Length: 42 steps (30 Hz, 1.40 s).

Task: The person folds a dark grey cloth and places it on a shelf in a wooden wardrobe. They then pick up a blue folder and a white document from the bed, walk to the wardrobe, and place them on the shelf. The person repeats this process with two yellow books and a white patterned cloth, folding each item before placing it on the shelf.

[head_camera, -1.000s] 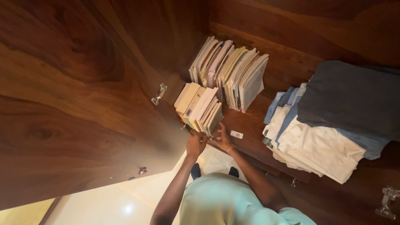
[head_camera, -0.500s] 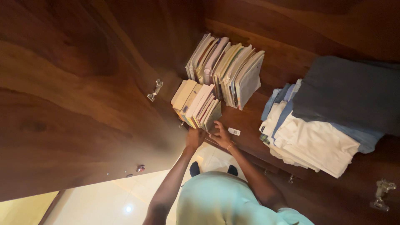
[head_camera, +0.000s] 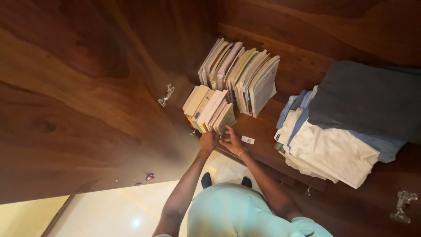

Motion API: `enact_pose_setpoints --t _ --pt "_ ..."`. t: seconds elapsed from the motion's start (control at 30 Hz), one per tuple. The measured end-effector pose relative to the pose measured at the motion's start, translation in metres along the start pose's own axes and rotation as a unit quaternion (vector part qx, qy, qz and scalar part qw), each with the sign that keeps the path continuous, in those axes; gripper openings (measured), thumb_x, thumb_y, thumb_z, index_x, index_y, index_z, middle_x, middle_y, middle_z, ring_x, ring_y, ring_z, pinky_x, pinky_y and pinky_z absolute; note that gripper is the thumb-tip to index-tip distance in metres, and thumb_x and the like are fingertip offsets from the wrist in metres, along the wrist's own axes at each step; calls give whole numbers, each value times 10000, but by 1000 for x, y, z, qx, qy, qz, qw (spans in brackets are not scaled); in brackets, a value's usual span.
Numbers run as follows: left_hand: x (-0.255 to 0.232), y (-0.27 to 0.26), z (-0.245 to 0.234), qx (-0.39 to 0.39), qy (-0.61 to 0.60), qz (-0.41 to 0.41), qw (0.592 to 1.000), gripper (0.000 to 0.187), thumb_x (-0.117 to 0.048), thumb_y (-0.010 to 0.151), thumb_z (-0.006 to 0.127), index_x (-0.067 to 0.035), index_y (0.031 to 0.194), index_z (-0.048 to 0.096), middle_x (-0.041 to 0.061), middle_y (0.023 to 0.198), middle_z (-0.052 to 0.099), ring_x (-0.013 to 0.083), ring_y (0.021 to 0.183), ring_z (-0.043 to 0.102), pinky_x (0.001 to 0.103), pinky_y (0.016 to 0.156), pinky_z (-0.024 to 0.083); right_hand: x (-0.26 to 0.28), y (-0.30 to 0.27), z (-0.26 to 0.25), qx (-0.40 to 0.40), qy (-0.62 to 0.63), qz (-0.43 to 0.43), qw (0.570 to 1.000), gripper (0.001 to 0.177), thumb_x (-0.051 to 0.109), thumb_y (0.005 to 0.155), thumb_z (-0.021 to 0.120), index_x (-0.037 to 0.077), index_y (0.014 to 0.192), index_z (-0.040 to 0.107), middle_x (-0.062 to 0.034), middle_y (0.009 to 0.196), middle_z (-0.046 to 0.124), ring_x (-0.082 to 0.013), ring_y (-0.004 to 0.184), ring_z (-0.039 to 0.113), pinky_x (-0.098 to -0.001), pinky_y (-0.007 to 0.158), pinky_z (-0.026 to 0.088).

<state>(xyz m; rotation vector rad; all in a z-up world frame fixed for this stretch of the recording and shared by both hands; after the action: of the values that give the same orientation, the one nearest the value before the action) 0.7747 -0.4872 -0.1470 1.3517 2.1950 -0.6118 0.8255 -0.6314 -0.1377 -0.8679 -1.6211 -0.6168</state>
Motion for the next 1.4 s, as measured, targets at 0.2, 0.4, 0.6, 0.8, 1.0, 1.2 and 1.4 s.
enact_pose_setpoints --t 0.2,0.4,0.6,0.8,1.0,1.2,1.4 --pt "7 -11 -4 -31 -42 68 996 343 -372 910 653 -62 830 777 220 802 726 411 806 722 508 762 570 -1 -9 -7 -25 -12 -19 999 889 211 827 852 170 1552 341 -221 1345 584 -258 911 746 -338 791 625" --pt "47 -52 -13 52 -232 -58 969 351 -383 977 636 -57 1060 734 120 876 799 227 705 792 341 604 599 -13 -19 -22 -15 -19 -15 1000 859 230 830 831 170 1541 354 -199 1376 583 -230 930 741 -340 803 605" --pt "67 -100 -29 -1 -362 -131 923 306 -279 992 615 -20 1118 719 106 924 804 178 752 789 303 614 615 -29 -18 -30 -6 -2 -8 1000 823 232 842 815 176 1535 375 -190 1385 583 -220 901 746 -324 802 596" --pt "41 -152 -60 -10 -599 -146 787 551 -412 1004 587 34 1328 581 240 1215 724 341 1049 743 406 923 614 -17 -22 -35 62 167 -7 984 650 205 907 733 92 1486 460 -163 1450 561 -208 1131 664 -324 863 585" --pt "-6 -207 -119 -79 -754 35 652 783 -581 998 518 20 1491 425 339 1499 478 457 1378 506 544 1191 389 50 -28 -51 97 352 -4 931 647 356 997 651 9 1492 420 -202 1464 550 -298 1251 617 -415 990 559" --pt "-28 -252 -178 -104 -788 158 586 769 -578 1021 515 1 1515 403 361 1565 393 498 1483 365 589 1255 265 128 -55 -44 174 505 -86 841 666 481 1030 539 54 1523 407 -233 1575 438 -390 1445 448 -564 1180 386" --pt "-15 -300 -230 -113 -758 235 598 784 -604 1029 532 -17 1536 422 343 1573 409 489 1494 381 599 1269 277 183 -86 -9 190 580 -106 785 658 560 1062 467 92 1523 466 -270 1609 414 -420 1482 404 -611 1224 321"
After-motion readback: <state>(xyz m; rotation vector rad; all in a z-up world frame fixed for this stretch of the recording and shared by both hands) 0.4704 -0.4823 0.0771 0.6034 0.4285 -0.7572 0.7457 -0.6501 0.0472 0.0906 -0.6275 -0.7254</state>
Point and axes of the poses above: each hand's wrist, its own y-axis towards the middle knuckle, its own z-axis out of the palm, x = y × z, the point moved 3 cm from there along y, towards the middle knuckle
